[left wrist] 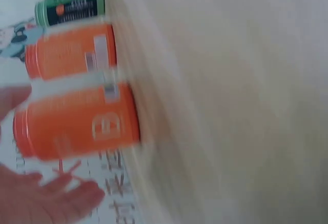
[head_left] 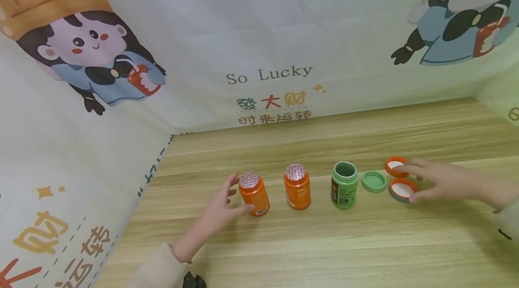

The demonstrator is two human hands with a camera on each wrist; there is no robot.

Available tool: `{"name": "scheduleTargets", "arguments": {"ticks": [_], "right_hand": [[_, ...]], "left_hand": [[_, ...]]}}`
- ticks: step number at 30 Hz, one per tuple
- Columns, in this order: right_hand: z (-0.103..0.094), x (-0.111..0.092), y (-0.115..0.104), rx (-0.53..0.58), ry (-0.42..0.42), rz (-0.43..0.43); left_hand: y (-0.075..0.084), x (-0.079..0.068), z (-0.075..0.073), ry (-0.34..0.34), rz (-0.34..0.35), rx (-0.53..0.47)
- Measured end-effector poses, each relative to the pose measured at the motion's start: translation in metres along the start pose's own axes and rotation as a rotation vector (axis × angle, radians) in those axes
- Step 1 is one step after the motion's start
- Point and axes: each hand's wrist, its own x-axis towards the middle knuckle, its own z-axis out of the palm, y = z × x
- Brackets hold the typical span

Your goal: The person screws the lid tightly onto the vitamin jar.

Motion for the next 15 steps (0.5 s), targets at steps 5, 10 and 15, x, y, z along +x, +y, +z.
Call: {"name": "scheduleTargets", "arguments": {"ticks": [5,10,15], "right_hand": [[0.004,0.002,-0.003,-0.046,0.016,-0.049],[0.007,0.004,-0.005,-0.006,0.000,-0.045],[0.011,0.008,-0.005,0.025,-0.009,-0.036]], "left_hand": [[0.002,0.000,0.015,0.028,-0.052,-0.047],[0.000,0.003,0.021,0.036,-0.068,-0.082],[-0.003,0.006,0.024,0.034,-0.061,-0.097]]}}
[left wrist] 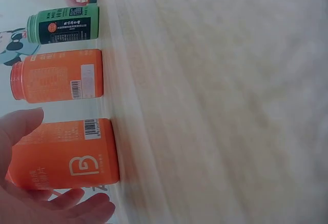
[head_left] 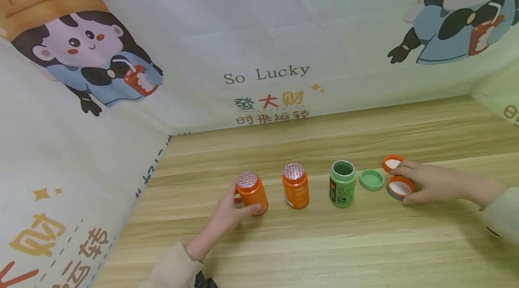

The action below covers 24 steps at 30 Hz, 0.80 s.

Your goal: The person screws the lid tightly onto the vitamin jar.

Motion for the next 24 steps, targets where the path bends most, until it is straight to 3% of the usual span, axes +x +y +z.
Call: {"name": "scheduleTargets", "arguments": {"ticks": [9,19,24], "right_hand": [[0.0026,0.0051,0.0018,-0.025,-0.010,0.012],[0.0039,0.0041,0.0042,-0.047,0.015,-0.047],[0.0042,0.0045,0.0087,-0.045,0.030,-0.116]], "left_hand": [[-0.0014,0.0021,0.0021,0.015,-0.022,-0.020],[-0.0014,0.0047,0.0011,0.012,-0.062,-0.034],[0.0012,0.0031,0.0003,-0.002,-0.042,-0.001]]}}
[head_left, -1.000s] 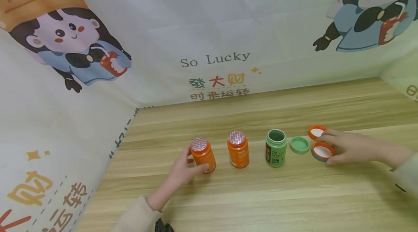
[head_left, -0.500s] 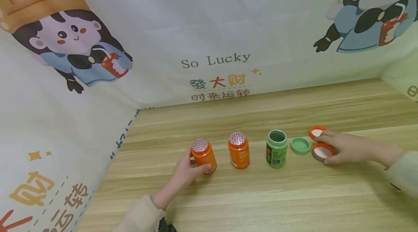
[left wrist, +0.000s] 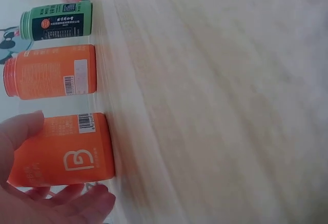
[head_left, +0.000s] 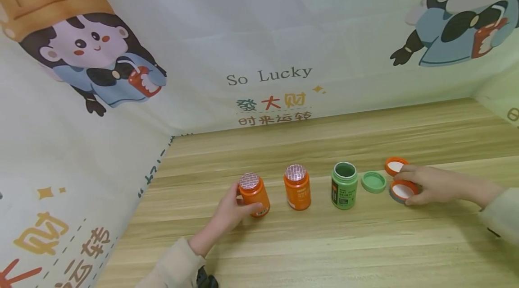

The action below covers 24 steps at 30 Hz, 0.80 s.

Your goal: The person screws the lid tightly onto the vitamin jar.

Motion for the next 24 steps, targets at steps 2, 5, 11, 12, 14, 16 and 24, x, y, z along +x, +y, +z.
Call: {"name": "scheduleTargets", "arguments": {"ticks": [2,5,11,12,14,16,24], "right_hand": [[-0.002,0.000,0.002,0.021,-0.009,-0.021],[-0.009,0.001,0.004,0.100,-0.057,0.003],[-0.037,0.017,-0.001,0.201,-0.093,0.120],[-0.043,0.021,-0.004,0.207,-0.083,0.131],[-0.056,0.031,-0.011,0.223,-0.078,0.170],[-0.069,0.042,-0.018,0.215,-0.057,0.167],[-0.111,0.095,-0.052,0.027,-0.010,0.002]], "left_hand": [[0.001,0.000,-0.001,-0.006,0.018,0.013],[0.002,0.000,-0.002,-0.006,0.031,0.018],[0.002,0.004,-0.004,0.004,-0.005,-0.011],[0.003,0.004,-0.004,0.002,-0.007,-0.012],[0.003,0.005,-0.004,-0.003,-0.007,-0.013],[0.004,0.006,-0.004,-0.009,-0.005,-0.014],[0.007,0.009,-0.007,-0.028,0.006,-0.023]]}}
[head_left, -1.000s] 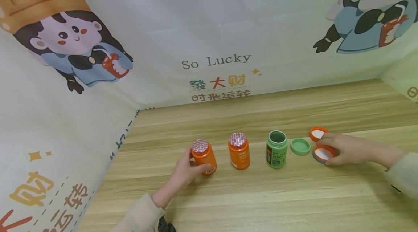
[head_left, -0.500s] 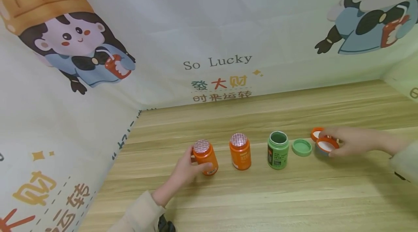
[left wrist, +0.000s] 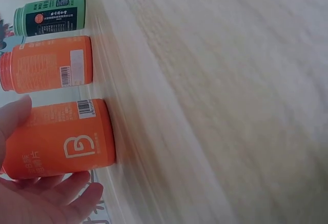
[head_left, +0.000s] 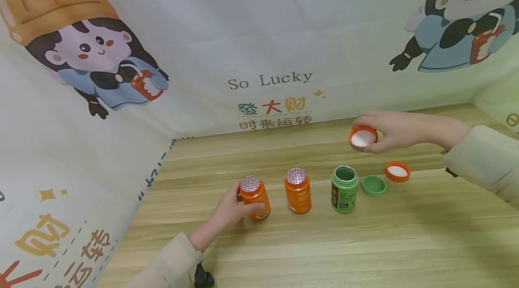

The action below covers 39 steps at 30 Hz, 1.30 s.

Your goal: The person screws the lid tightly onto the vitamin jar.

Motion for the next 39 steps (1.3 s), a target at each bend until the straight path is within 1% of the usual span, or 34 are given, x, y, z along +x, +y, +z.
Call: {"name": "scheduleTargets", "arguments": {"ticks": [3,5,12,17,20,22,25,27,32,34,39], "right_hand": [[-0.008,0.018,-0.017,-0.002,-0.032,-0.036],[-0.010,0.029,-0.026,-0.009,-0.034,-0.071],[-0.010,0.068,-0.054,-0.065,-0.042,-0.145],[-0.004,0.093,-0.074,-0.092,-0.115,-0.158],[0.004,0.107,-0.085,-0.103,-0.165,-0.163],[0.011,0.116,-0.091,-0.102,-0.184,-0.178],[0.022,0.125,-0.101,-0.111,-0.216,-0.208],[0.029,0.130,-0.107,-0.141,-0.239,-0.232],[0.042,0.135,-0.118,-0.261,-0.301,-0.212],[0.045,0.135,-0.119,-0.303,-0.308,-0.209],[0.052,0.138,-0.121,-0.314,-0.297,-0.253]], "left_hand": [[0.000,0.001,0.000,-0.011,-0.005,0.004],[0.001,0.002,-0.001,-0.018,-0.008,0.007],[0.001,0.006,-0.001,-0.036,0.003,0.005],[-0.003,0.012,0.000,-0.050,0.012,-0.016],[-0.004,0.016,0.000,-0.064,0.018,-0.025],[-0.003,0.019,0.000,-0.073,0.020,-0.025],[-0.002,0.023,0.000,-0.085,0.019,-0.019],[-0.002,0.025,0.000,-0.092,0.022,-0.014],[-0.004,0.027,0.000,-0.126,0.024,-0.040],[-0.004,0.027,0.000,-0.141,0.024,-0.049],[-0.005,0.027,-0.002,-0.162,0.056,-0.050]]}}
